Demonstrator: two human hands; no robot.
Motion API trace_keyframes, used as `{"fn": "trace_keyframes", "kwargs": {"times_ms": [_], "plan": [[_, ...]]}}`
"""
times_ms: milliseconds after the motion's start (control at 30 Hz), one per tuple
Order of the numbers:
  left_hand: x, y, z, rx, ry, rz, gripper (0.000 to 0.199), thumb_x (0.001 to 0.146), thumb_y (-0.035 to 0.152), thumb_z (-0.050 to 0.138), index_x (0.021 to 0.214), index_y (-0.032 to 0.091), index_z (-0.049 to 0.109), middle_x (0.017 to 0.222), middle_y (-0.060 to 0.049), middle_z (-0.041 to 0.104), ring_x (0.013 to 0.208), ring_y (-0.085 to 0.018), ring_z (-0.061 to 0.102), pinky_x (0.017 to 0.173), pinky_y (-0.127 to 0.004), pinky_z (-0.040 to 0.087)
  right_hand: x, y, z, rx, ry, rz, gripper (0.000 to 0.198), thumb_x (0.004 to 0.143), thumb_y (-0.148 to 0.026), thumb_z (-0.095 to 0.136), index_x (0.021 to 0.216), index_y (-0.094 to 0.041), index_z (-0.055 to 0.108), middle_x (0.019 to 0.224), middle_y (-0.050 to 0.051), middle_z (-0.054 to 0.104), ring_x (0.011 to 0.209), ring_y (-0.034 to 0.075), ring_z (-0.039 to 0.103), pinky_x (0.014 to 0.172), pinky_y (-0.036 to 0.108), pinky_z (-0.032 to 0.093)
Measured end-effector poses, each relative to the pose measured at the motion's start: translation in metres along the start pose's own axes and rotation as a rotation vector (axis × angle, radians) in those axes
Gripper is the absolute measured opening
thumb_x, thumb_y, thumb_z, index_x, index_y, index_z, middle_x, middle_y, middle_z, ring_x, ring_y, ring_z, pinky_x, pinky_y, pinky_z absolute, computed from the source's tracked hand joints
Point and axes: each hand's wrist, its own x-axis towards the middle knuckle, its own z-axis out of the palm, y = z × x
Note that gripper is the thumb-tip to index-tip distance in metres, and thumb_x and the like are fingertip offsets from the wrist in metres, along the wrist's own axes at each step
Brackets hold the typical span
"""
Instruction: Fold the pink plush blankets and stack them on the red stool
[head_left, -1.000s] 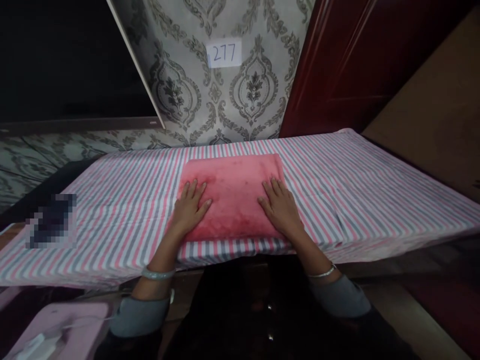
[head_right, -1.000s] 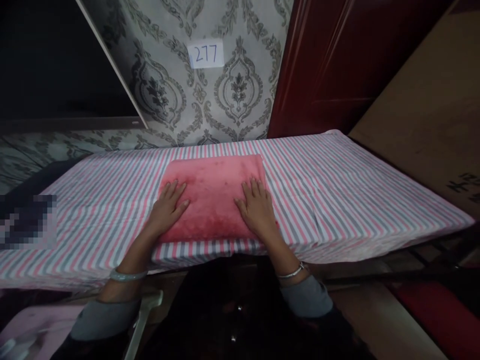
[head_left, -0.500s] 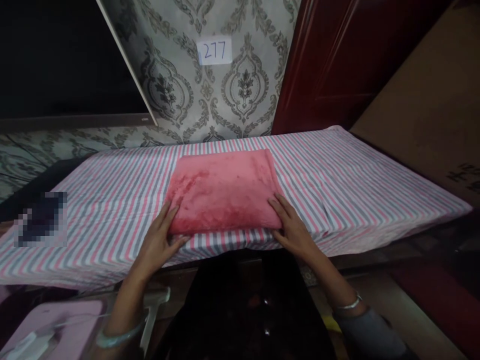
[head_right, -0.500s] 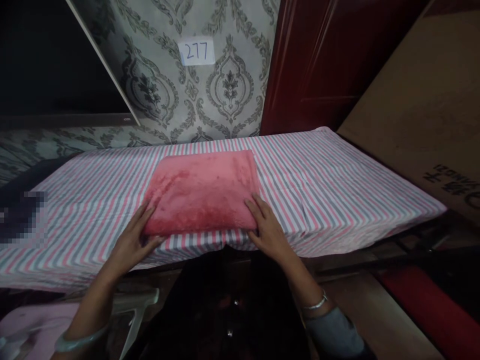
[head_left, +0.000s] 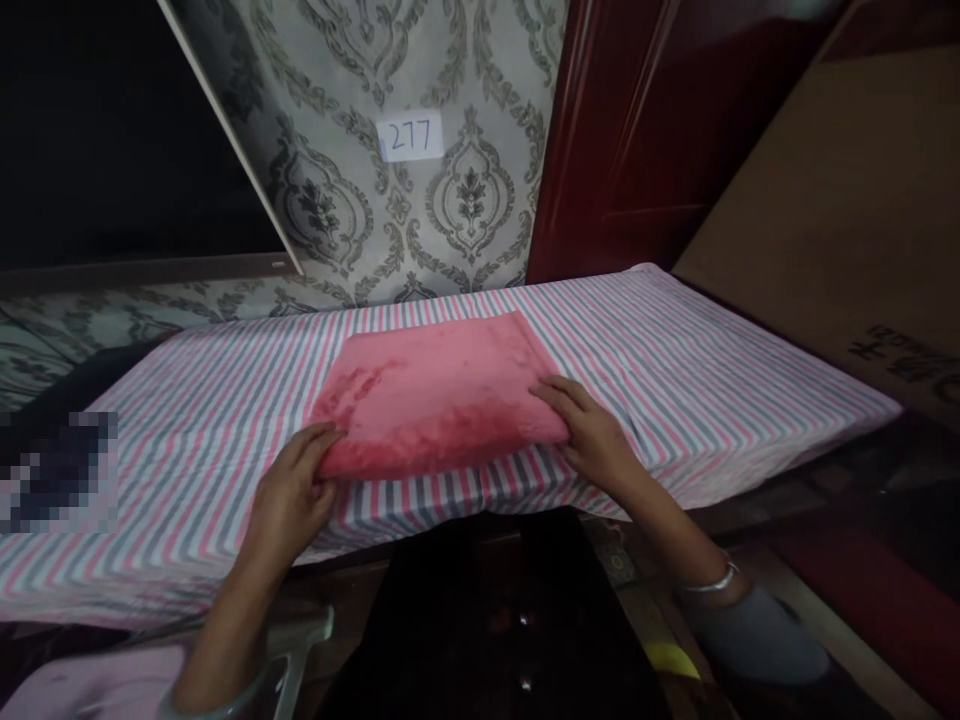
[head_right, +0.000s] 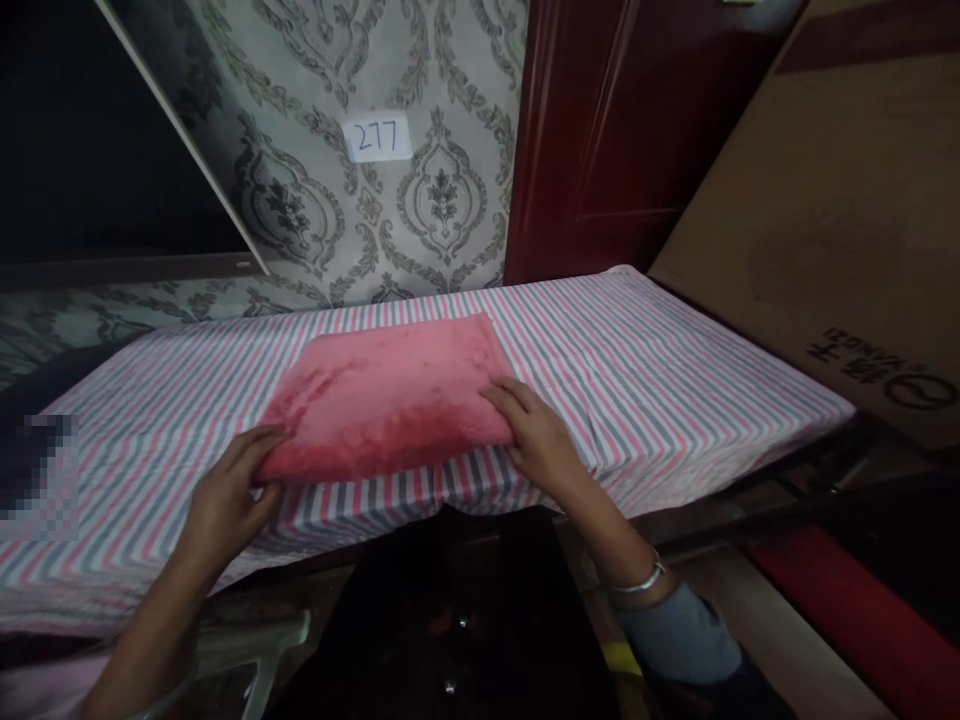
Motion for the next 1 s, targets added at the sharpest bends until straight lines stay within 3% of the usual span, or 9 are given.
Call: {"fn": "trace_keyframes", "kwargs": {"times_ms": [100,200,267,400,467,600,733,833,1000], "plan": [[-0.011,-0.013,-0.004,0.043,-0.120,0.043,0.053,0.080,0.025,0.051,0.134,0.026,0.054,0.135,-0.010,0.060,0.123,-0.032,0.059,0.102,-0.048,0.052,-0.015,-0.002,0.001,0.111,-0.101,0.011,0.078,0.076,-0.011,0.051,0.152,-0.027,0.041,0.160,0.009,0.032,0.145,0.028,0.036,0.113,0.049,0.040],[-0.007,-0.011,-0.010,0.102,-0.099,0.069,0.059,0.084,0.037,0.054,0.143,0.032,0.047,0.148,-0.009,0.051,0.139,-0.039,0.044,0.111,-0.062,0.040,-0.034,0.001,0.006,0.303,0.026,0.168,0.068,0.085,-0.027,0.057,0.152,-0.025,0.040,0.156,0.013,0.040,0.135,0.029,0.047,0.106,0.047,0.046],[0.006,0.007,-0.012,0.051,-0.073,0.102,0.062,0.087,0.041,0.056,0.147,0.035,0.041,0.151,-0.007,0.048,0.140,-0.038,0.043,0.113,-0.062,0.039,-0.042,0.002,0.008,0.449,0.168,0.350,0.059,0.088,-0.038,0.060,0.145,-0.023,0.048,0.139,0.013,0.058,0.110,0.026,0.063,0.090,0.041,0.055],[0.045,0.073,0.008,-0.132,-0.086,0.252,0.048,0.096,0.034,0.051,0.144,0.036,0.045,0.138,-0.005,0.060,0.127,-0.029,0.057,0.106,-0.052,0.049,-0.047,-0.008,0.011,0.636,0.334,0.563,0.033,0.091,-0.047,0.059,0.110,-0.021,0.066,0.098,0.006,0.070,0.079,0.019,0.063,0.072,0.032,0.053],[0.062,0.107,0.028,-0.201,-0.124,0.364,0.041,0.097,0.031,0.050,0.138,0.032,0.052,0.138,-0.004,0.062,0.128,-0.027,0.057,0.108,-0.050,0.049,-0.046,-0.016,0.013,0.668,0.386,0.569,0.031,0.090,-0.048,0.062,0.106,-0.021,0.066,0.094,0.005,0.068,0.074,0.018,0.061,0.068,0.029,0.051],[0.086,0.149,0.061,-0.267,-0.142,0.422,0.036,0.097,0.028,0.051,0.133,0.024,0.059,0.136,-0.008,0.063,0.129,-0.027,0.054,0.109,-0.050,0.046,-0.045,-0.025,0.016,0.651,0.490,0.580,0.033,0.089,-0.047,0.063,0.111,-0.023,0.062,0.093,0.003,0.064,0.060,0.012,0.051,0.056,0.025,0.044],[0.109,0.168,0.071,-0.300,-0.267,0.465,0.038,0.099,0.022,0.043,0.132,0.024,0.061,0.139,-0.007,0.062,0.125,-0.026,0.055,0.107,-0.050,0.046,-0.042,-0.022,0.017,0.679,0.438,0.580,0.036,0.090,-0.048,0.058,0.114,-0.022,0.063,0.097,0.005,0.066,0.069,0.015,0.058,0.062,0.027,0.048],[0.130,0.178,0.071,-0.305,-0.374,0.516,0.040,0.098,0.022,0.043,0.134,0.026,0.059,0.143,-0.006,0.059,0.130,-0.028,0.049,0.111,-0.053,0.040,-0.037,-0.018,0.018,0.699,0.418,0.561,0.032,0.088,-0.047,0.058,0.103,-0.020,0.067,0.094,0.005,0.066,0.080,0.019,0.062,0.070,0.029,0.050],[0.168,0.189,0.075,-0.323,-0.571,0.651,0.037,0.093,0.022,0.052,0.129,0.024,0.062,0.133,-0.007,0.064,0.134,-0.029,0.044,0.111,-0.050,0.035,-0.029,-0.015,0.021,0.868,0.417,0.632,0.031,0.081,-0.050,0.063,0.090,-0.021,0.063,0.071,0.000,0.060,0.058,0.015,0.055,0.053,0.026,0.042]]}}
